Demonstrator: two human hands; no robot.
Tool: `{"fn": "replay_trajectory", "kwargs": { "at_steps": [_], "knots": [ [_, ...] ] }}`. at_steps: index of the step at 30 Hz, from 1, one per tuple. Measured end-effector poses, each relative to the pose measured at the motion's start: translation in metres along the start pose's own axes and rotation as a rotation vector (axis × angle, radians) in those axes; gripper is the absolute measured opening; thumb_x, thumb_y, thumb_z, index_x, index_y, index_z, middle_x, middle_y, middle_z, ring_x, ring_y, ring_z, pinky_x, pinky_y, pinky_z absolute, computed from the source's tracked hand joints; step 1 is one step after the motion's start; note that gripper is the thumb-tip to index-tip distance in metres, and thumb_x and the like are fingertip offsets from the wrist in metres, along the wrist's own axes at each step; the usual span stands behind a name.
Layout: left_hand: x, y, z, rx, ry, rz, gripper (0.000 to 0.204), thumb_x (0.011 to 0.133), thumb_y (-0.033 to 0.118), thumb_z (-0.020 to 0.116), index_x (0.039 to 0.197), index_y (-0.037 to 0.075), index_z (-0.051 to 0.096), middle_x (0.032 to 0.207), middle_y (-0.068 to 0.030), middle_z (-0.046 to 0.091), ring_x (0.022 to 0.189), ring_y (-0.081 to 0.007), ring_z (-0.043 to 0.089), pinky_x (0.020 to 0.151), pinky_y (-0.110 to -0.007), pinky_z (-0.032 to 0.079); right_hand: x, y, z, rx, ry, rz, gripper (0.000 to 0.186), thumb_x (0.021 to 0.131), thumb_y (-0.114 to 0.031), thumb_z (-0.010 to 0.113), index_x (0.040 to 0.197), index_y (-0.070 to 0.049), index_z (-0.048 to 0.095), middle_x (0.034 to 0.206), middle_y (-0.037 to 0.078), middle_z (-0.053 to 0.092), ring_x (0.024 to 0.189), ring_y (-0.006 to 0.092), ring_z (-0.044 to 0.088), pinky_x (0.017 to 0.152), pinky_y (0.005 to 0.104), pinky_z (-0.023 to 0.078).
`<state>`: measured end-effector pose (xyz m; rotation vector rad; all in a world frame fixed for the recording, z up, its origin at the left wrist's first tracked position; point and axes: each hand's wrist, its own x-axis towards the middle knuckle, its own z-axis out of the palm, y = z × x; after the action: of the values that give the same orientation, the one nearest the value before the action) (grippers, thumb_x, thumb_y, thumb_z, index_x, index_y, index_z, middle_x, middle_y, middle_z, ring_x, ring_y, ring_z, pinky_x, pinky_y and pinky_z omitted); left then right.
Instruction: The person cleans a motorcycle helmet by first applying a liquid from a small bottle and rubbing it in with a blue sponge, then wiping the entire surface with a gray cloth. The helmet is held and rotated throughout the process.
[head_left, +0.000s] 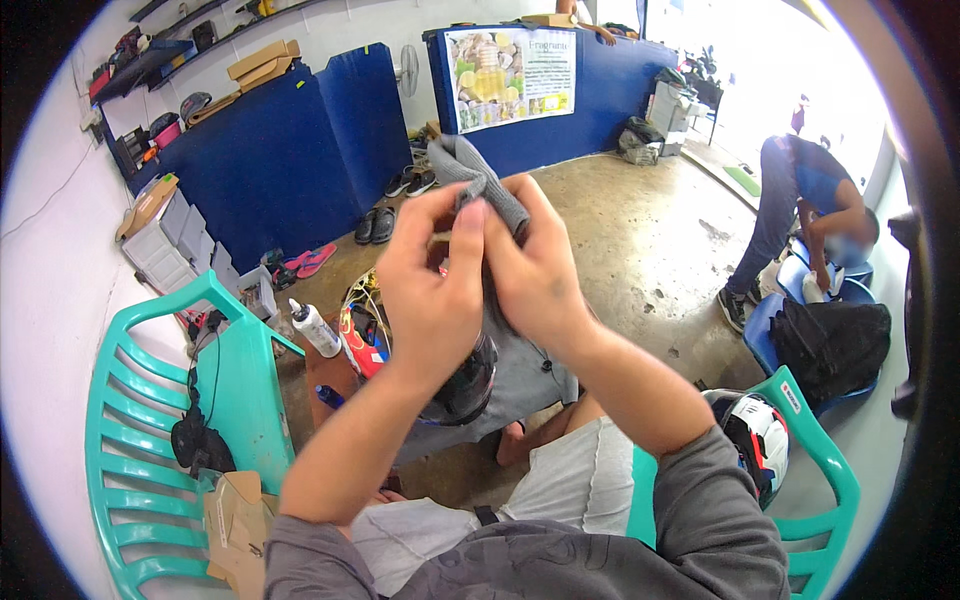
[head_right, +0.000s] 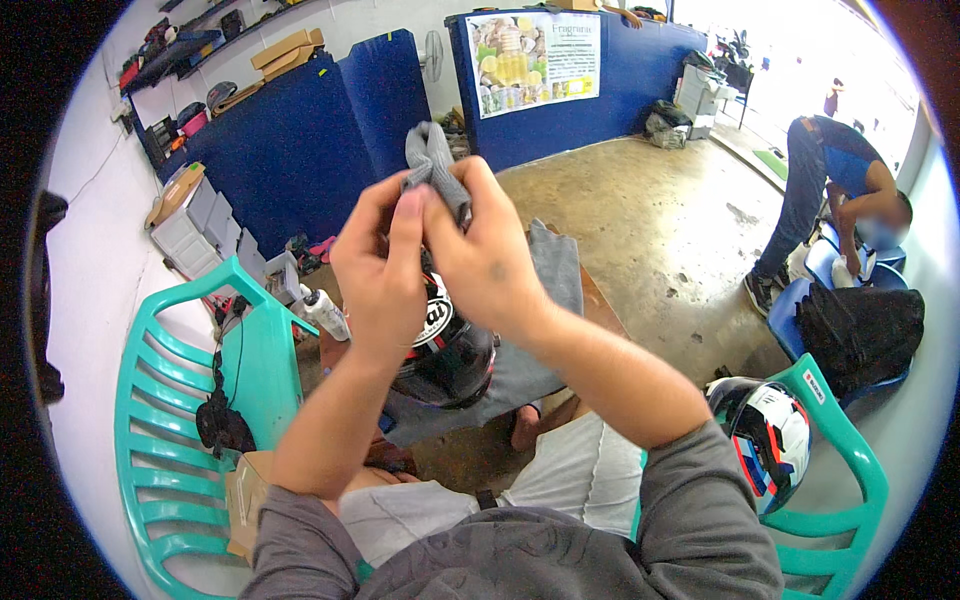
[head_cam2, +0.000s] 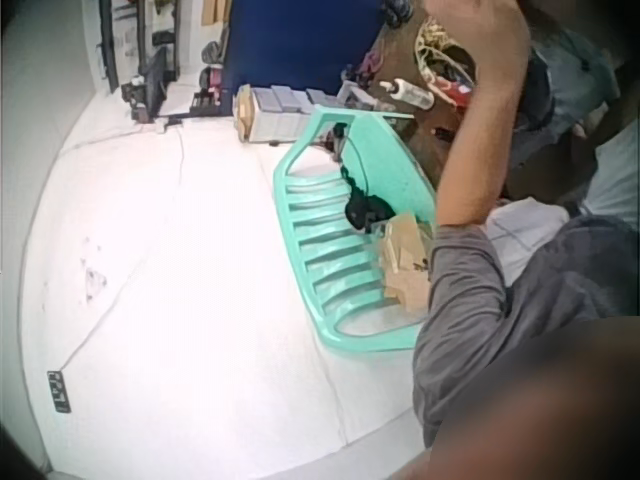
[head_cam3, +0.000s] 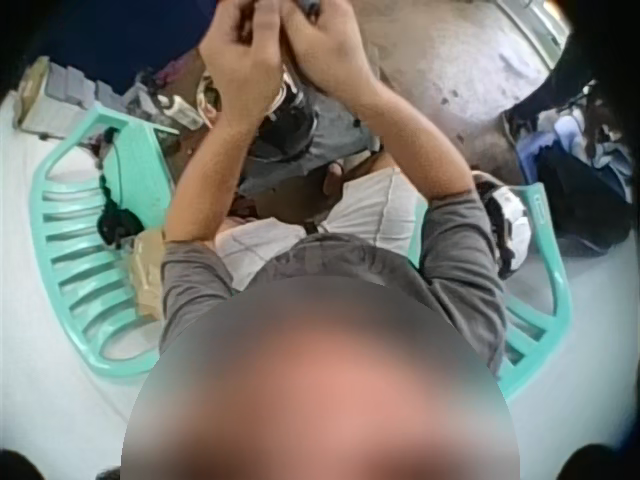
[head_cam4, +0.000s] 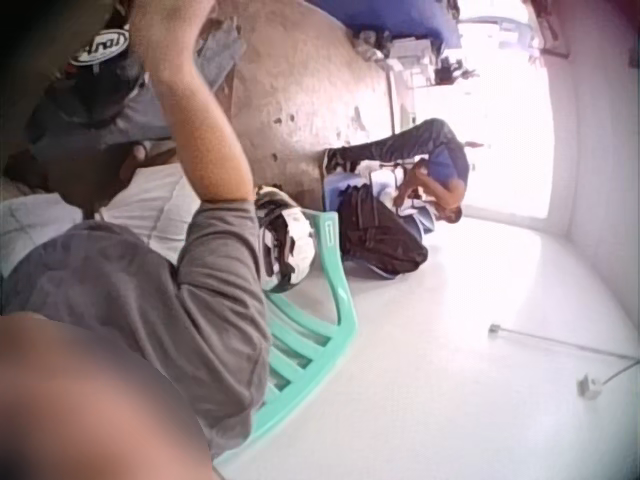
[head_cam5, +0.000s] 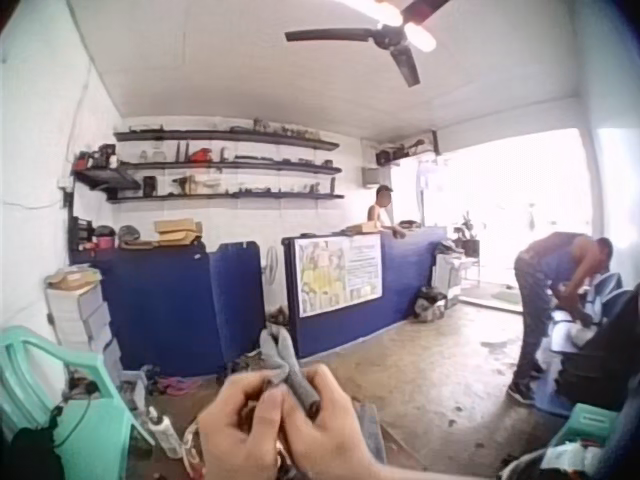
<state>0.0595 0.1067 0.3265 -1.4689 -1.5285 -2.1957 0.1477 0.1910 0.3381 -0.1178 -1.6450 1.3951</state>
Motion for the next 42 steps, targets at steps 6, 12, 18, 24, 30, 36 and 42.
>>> {"fn": "replay_trajectory", "kwargs": {
  "at_steps": [6,12,18,24,30,36,42],
  "knots": [
    [-0.041,0.009,-0.017,-0.176,-0.193,0.125,0.043,0.114,0.023,0.051,0.142,-0.007,0.064,0.140,-0.0241,0.066,0.120,-0.0279,0.069,0.098,-0.036,0.056,-0.030,0.003,-0.014,0.066,-0.018,-0.084,0.022,0.104,-0.007,0.071,0.120,0.000,0.058,0.103,0.003,0.069,0.094,0.0068,0.063,0.082,0.0259,0.054],
    [-0.053,0.036,-0.057,0.443,-0.166,0.393,0.054,0.094,0.015,0.080,0.144,-0.001,0.064,0.142,-0.0230,0.062,0.121,-0.0307,0.066,0.099,-0.038,0.055,-0.046,-0.040,-0.052,0.150,-0.245,0.198,0.025,0.106,0.000,0.062,0.130,0.002,0.057,0.111,0.006,0.071,0.100,0.0089,0.066,0.089,0.0277,0.054],
    [-0.104,0.025,-0.061,0.346,-0.559,0.194,0.057,0.074,0.026,0.094,0.120,0.005,0.068,0.096,-0.0077,0.066,0.085,-0.0279,0.069,0.090,-0.042,0.055,-0.089,-0.044,-0.084,-0.246,-0.762,0.132,0.035,0.094,0.000,0.073,0.128,0.003,0.062,0.110,0.013,0.078,0.096,0.0191,0.076,0.083,0.0323,0.059],
    [-0.130,0.011,-0.069,0.379,-0.655,0.234,0.048,0.075,0.027,0.092,0.110,0.008,0.066,0.089,-0.0056,0.058,0.068,-0.0228,0.065,0.058,-0.035,0.051,-0.129,0.020,-0.090,0.204,-0.816,0.641,0.067,0.082,-0.010,0.095,0.138,0.005,0.060,0.141,0.017,0.067,0.131,0.0227,0.064,0.113,0.0392,0.047],
    [-0.140,0.001,-0.072,0.597,-0.571,0.123,0.039,0.084,0.032,0.085,0.111,0.010,0.066,0.104,-0.0081,0.061,0.088,-0.0261,0.067,0.075,-0.037,0.053,-0.155,0.059,-0.112,-0.496,-0.739,0.370,0.030,0.097,-0.009,0.075,0.125,-0.001,0.074,0.118,0.016,0.079,0.110,0.0275,0.073,0.100,0.0410,0.055],
    [-0.176,0.031,-0.101,0.060,-1.349,-0.157,0.057,0.094,0.048,0.076,0.125,0.001,0.063,0.110,-0.0132,0.061,0.100,-0.0317,0.064,0.091,-0.043,0.051,-0.055,0.060,-0.253,-1.287,0.192,0.384,0.033,0.091,-0.005,0.056,0.119,0.003,0.070,0.085,0.028,0.073,0.075,0.0412,0.074,0.068,0.0488,0.054],
    [-0.202,0.050,-0.093,-0.759,-1.395,-0.401,0.025,0.112,0.021,0.055,0.119,-0.003,0.055,0.110,-0.0198,0.058,0.102,-0.0386,0.062,0.086,-0.050,0.050,-0.005,0.037,-0.243,-0.771,0.062,0.453,0.038,0.102,-0.023,0.066,0.131,0.001,0.069,0.118,0.004,0.074,0.106,0.0177,0.065,0.099,0.0345,0.049]
  ]
}}
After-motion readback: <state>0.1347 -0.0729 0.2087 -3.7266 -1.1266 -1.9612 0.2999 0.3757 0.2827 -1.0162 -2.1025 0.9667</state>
